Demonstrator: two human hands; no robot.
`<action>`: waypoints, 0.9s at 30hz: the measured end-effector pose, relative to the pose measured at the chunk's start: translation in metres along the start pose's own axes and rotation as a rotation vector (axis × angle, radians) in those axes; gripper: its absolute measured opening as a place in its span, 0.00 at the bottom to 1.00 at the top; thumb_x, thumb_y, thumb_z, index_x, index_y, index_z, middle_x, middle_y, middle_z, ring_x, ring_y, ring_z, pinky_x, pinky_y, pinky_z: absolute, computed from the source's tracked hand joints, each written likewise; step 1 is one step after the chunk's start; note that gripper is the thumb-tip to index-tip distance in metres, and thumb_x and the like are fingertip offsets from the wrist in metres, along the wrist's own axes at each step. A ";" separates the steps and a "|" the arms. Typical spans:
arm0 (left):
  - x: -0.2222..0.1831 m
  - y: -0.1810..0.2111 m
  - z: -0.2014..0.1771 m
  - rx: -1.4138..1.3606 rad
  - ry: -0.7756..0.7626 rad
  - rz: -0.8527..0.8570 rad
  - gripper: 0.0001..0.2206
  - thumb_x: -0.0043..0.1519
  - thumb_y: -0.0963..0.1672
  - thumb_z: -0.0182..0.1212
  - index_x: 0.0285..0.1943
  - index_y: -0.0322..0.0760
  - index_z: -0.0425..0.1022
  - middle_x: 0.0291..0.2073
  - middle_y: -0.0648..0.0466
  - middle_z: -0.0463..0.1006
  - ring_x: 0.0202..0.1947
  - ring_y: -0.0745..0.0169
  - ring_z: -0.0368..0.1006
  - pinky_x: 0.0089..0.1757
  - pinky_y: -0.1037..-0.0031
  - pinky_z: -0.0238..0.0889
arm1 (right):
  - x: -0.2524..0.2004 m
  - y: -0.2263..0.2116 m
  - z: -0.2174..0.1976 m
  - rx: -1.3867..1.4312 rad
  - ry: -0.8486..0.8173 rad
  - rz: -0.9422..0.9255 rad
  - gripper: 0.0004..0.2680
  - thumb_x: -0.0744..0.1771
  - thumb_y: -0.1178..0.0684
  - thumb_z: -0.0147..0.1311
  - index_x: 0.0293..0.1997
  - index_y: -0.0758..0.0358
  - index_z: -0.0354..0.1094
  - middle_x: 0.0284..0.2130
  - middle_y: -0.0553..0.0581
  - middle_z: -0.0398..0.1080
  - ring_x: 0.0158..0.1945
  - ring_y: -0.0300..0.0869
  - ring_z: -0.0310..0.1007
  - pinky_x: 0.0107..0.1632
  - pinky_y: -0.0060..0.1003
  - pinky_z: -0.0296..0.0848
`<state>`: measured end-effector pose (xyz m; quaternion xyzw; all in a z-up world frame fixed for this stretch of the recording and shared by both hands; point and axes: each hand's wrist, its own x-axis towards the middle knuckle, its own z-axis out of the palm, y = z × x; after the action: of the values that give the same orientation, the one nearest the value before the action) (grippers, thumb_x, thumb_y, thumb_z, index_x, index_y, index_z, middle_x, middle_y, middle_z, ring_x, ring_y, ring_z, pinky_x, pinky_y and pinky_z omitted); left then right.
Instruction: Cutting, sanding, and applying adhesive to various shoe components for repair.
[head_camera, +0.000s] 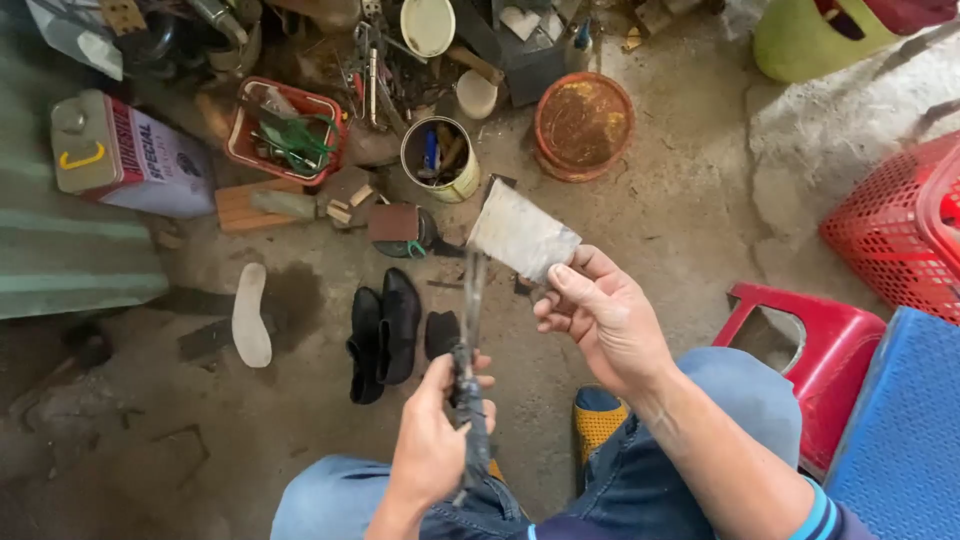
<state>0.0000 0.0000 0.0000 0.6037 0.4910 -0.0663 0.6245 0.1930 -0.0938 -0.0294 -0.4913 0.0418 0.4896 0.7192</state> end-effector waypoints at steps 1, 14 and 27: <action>0.000 -0.001 0.000 -0.002 0.004 0.000 0.18 0.57 0.41 0.63 0.58 0.44 0.75 0.52 0.60 0.84 0.50 0.68 0.81 0.46 0.73 0.74 | -0.001 0.000 0.001 -0.001 -0.004 0.002 0.04 0.68 0.56 0.56 0.45 0.59 0.67 0.30 0.54 0.73 0.31 0.39 0.76 0.35 0.34 0.76; 0.006 -0.011 0.006 0.317 -0.147 0.124 0.34 0.57 0.46 0.63 0.74 0.39 0.56 0.62 0.46 0.74 0.57 0.42 0.72 0.47 0.54 0.65 | -0.003 0.008 0.006 -0.284 -0.115 -0.086 0.06 0.67 0.55 0.58 0.45 0.65 0.69 0.29 0.61 0.76 0.33 0.42 0.77 0.40 0.37 0.82; 0.017 -0.027 0.008 0.360 -0.100 0.111 0.23 0.58 0.41 0.66 0.62 0.40 0.65 0.29 0.43 0.76 0.23 0.47 0.61 0.32 0.58 0.53 | 0.004 0.015 0.007 -0.347 -0.212 -0.171 0.06 0.69 0.55 0.55 0.46 0.64 0.65 0.37 0.59 0.75 0.36 0.41 0.75 0.46 0.38 0.80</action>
<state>-0.0052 -0.0051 -0.0319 0.7276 0.4057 -0.1485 0.5329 0.1805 -0.0853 -0.0378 -0.5553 -0.1606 0.4754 0.6632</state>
